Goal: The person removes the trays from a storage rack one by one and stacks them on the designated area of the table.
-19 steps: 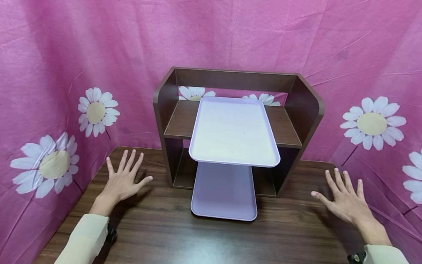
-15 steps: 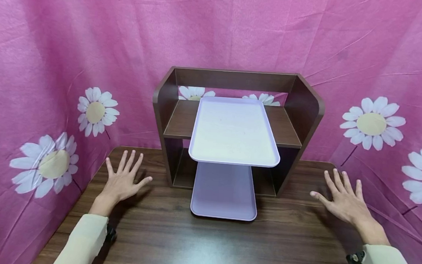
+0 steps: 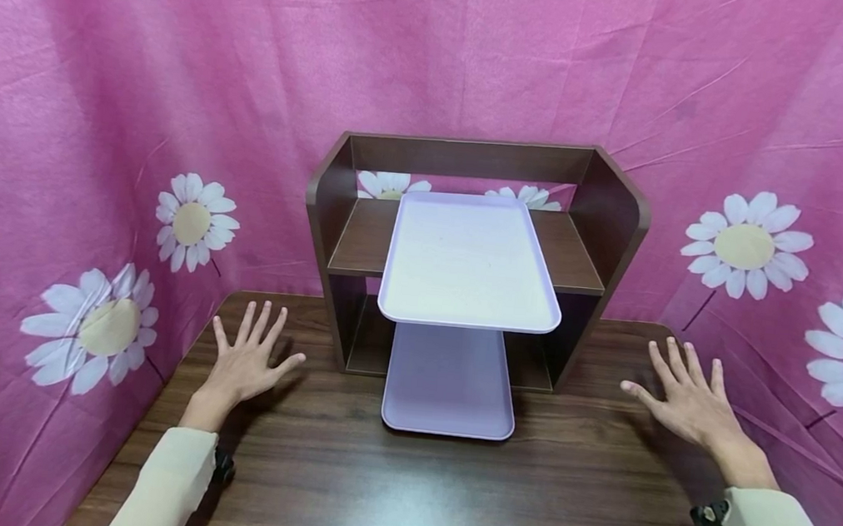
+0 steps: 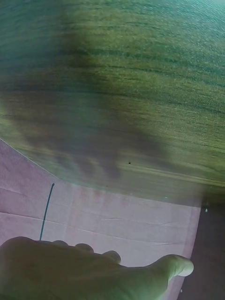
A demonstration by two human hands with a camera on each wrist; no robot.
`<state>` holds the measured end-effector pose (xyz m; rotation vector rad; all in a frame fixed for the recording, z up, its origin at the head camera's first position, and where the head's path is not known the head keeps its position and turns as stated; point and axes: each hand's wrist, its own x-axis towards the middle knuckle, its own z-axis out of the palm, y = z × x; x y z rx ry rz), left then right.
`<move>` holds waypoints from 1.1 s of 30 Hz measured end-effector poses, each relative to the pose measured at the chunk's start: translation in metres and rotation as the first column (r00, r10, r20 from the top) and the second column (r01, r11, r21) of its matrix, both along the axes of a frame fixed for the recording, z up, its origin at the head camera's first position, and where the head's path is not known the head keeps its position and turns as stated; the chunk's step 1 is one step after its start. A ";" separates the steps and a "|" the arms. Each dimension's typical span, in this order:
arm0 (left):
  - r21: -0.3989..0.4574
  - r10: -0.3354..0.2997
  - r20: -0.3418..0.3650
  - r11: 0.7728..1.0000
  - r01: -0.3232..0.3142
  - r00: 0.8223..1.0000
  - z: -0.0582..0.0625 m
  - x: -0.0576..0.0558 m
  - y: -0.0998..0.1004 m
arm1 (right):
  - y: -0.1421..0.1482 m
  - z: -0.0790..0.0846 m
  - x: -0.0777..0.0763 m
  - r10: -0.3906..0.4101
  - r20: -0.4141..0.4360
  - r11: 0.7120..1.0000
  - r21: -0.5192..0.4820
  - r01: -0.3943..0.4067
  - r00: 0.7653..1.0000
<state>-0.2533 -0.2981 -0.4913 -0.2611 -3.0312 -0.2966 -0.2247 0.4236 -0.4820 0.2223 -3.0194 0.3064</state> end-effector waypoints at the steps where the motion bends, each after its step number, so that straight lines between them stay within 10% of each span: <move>1: 0.000 0.001 0.001 1.000 -0.001 1.000 0.000 0.000 0.000 | 0.000 0.000 0.000 0.000 0.000 1.000 0.001 0.000 1.000; 33: 0.010 -0.024 -0.003 1.000 0.024 1.000 0.007 -0.002 0.008 | 0.000 -0.005 -0.001 0.006 0.000 1.000 -0.022 -0.006 1.000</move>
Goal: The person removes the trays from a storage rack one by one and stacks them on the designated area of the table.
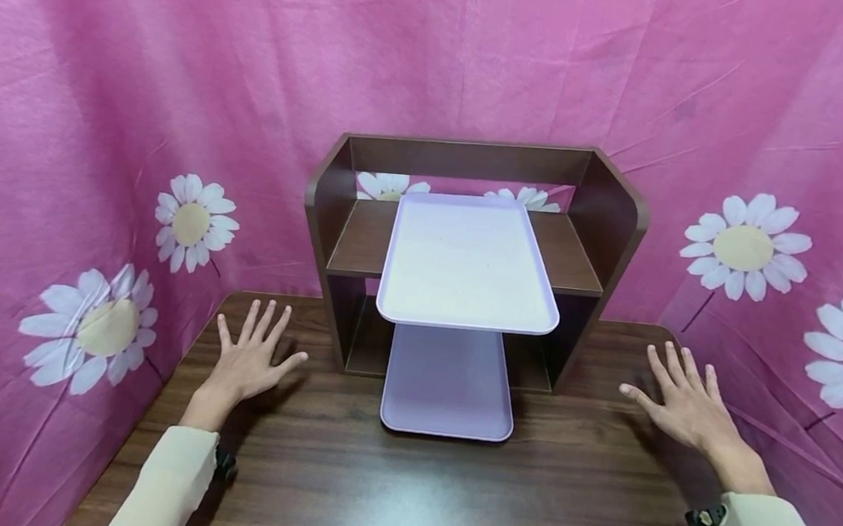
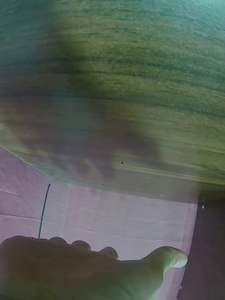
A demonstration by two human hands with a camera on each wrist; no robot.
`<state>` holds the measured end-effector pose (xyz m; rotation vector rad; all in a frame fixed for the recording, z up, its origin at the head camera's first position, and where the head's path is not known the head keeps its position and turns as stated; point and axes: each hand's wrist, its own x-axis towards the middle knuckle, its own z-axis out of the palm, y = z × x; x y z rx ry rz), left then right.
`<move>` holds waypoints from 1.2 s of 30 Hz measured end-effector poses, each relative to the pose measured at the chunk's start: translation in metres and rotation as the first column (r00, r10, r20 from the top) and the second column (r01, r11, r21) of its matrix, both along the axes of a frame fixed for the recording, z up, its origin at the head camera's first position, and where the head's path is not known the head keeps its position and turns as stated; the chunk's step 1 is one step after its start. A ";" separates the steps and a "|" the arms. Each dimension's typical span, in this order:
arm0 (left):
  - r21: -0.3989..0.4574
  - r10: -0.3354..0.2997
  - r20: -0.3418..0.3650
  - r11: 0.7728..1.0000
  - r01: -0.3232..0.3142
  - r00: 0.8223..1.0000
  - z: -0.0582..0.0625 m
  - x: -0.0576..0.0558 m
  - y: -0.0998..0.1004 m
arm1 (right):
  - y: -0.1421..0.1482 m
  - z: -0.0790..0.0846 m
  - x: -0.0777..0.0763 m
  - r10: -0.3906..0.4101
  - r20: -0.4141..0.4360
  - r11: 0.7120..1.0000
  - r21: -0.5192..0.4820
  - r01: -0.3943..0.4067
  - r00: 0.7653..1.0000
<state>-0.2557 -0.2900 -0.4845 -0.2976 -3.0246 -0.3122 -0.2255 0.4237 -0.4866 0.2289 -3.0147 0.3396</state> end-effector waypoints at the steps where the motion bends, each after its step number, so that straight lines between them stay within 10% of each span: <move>1: -0.002 -0.002 -0.002 1.000 0.002 1.000 0.001 0.000 0.000 | -0.001 0.000 0.000 0.003 -0.003 1.000 -0.001 -0.003 1.000; 16: 0.048 -0.082 -0.214 0.994 0.094 0.973 0.021 0.005 0.010 | -0.032 0.033 0.010 -0.037 0.008 0.977 -0.208 0.038 0.999; 24: 0.147 -0.043 -0.369 0.984 0.104 0.928 0.027 0.016 0.021 | -0.071 0.040 0.032 0.040 0.179 0.723 -0.685 0.095 0.983; 30: 0.209 -0.022 -0.492 0.967 0.143 0.870 0.036 0.018 0.030 | -0.094 0.039 0.039 0.042 0.261 0.607 -0.774 0.183 0.965; 36: 0.354 0.049 -0.503 0.923 0.154 0.863 0.049 0.020 0.044 | -0.118 0.035 0.048 0.113 0.275 0.515 -0.838 0.180 0.955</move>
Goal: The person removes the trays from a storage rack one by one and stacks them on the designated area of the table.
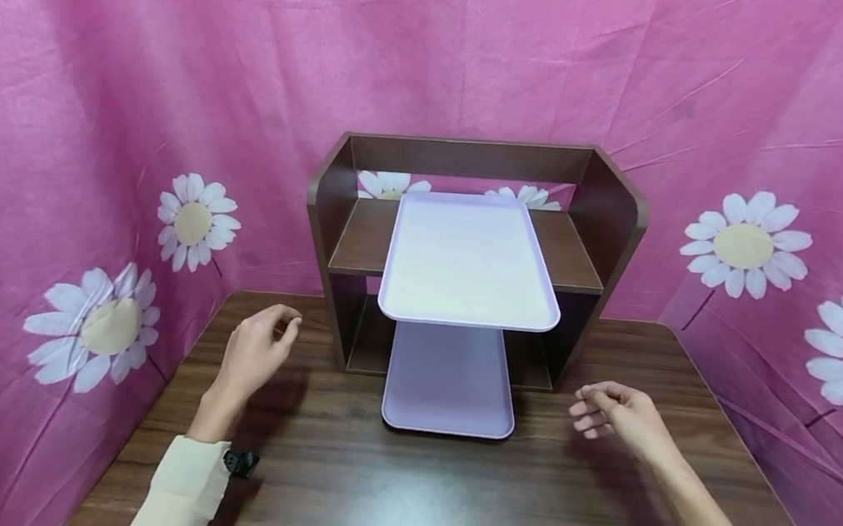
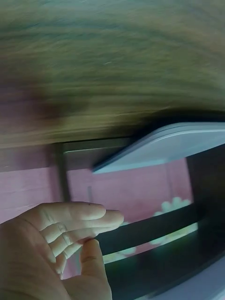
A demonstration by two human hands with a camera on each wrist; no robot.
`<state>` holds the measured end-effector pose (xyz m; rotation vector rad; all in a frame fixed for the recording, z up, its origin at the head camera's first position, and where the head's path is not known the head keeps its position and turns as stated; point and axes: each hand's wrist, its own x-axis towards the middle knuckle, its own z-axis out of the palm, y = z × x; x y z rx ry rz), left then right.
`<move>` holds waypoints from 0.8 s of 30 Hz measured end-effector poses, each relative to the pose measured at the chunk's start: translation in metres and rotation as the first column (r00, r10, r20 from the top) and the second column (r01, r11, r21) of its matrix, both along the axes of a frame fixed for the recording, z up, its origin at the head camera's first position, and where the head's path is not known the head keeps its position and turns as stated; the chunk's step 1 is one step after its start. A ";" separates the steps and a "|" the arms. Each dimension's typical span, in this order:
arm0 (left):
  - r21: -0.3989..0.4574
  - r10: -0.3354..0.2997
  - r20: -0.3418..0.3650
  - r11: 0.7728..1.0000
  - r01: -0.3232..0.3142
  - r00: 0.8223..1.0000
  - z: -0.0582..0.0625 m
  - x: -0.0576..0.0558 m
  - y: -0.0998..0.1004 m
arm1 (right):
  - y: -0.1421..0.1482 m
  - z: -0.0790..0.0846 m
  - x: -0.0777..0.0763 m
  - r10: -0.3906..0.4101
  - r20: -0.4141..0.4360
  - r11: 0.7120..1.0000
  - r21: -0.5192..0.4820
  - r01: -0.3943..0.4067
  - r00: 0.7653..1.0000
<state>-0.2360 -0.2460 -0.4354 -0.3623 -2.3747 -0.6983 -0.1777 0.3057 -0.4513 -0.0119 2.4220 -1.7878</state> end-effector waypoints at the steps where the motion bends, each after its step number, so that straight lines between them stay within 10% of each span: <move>1: 0.030 -0.007 -0.010 1.000 0.007 1.000 0.002 0.000 0.002 | -0.004 -0.001 0.001 0.012 0.005 1.000 -0.011 -0.012 1.000; 12: 0.323 -0.071 -0.025 0.943 0.075 0.997 0.033 -0.001 0.027 | -0.046 -0.006 0.013 0.166 0.078 0.948 -0.287 -0.137 0.983; 24: 0.450 -0.013 -0.020 0.893 0.021 1.000 0.059 -0.002 0.049 | -0.088 -0.022 0.026 0.258 0.145 0.906 -0.380 -0.187 0.955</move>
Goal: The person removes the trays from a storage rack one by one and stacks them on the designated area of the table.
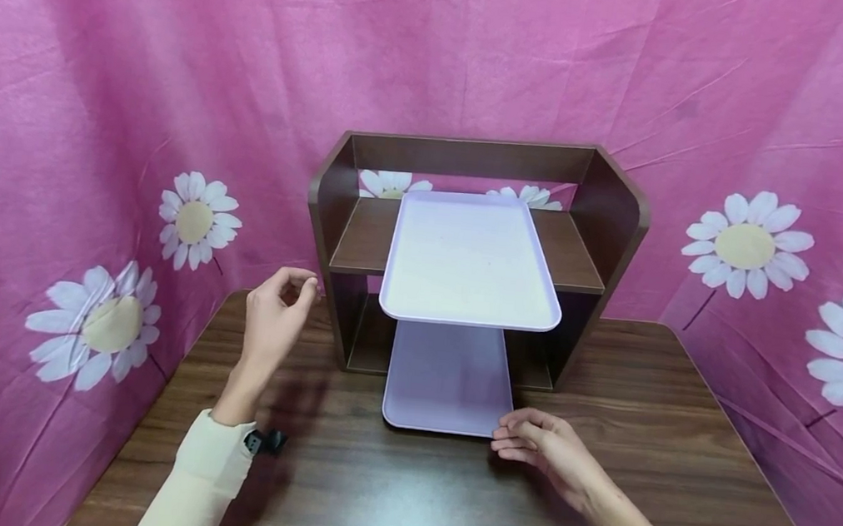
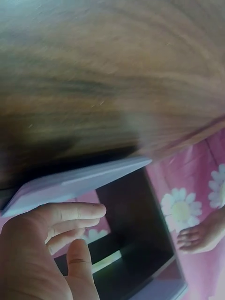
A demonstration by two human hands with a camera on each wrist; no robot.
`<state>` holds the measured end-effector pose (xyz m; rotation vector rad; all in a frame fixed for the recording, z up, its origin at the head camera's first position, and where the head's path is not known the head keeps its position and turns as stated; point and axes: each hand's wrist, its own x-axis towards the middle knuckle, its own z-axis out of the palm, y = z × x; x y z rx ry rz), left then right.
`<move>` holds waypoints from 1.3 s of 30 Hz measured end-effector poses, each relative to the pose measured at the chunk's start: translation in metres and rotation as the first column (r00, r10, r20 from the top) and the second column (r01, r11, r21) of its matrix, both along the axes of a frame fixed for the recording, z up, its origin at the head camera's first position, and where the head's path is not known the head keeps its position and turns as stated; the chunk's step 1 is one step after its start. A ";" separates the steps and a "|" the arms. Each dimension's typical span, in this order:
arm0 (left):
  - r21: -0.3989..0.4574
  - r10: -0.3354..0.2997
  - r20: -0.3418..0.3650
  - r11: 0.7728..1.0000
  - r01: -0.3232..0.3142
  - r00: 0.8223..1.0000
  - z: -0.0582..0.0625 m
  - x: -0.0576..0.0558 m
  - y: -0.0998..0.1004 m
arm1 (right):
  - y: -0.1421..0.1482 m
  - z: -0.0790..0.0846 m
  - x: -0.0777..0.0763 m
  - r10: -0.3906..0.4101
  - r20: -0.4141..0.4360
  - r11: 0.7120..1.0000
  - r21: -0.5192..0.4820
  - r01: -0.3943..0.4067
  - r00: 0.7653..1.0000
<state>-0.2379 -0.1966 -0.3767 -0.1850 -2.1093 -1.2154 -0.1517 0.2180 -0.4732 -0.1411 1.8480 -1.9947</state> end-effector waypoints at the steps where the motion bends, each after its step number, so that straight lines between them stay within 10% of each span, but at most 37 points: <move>1: -0.001 0.004 0.006 1.000 -0.004 1.000 0.002 -0.001 0.001 | -0.003 -0.002 0.001 0.002 0.002 1.000 0.002 -0.002 1.000; 12: 0.010 -0.028 0.163 1.000 0.026 0.986 0.011 -0.008 0.012 | -0.037 -0.019 0.011 0.013 0.074 0.999 -0.048 -0.009 0.997; 25: 0.129 -0.150 0.186 0.983 0.128 0.971 0.007 -0.019 0.024 | -0.056 -0.037 0.020 0.024 0.123 0.995 -0.100 -0.011 0.992; 39: 0.132 -0.134 0.175 0.985 0.111 0.975 0.003 -0.024 0.028 | -0.076 -0.045 0.020 -0.181 0.286 0.901 -0.335 0.275 0.941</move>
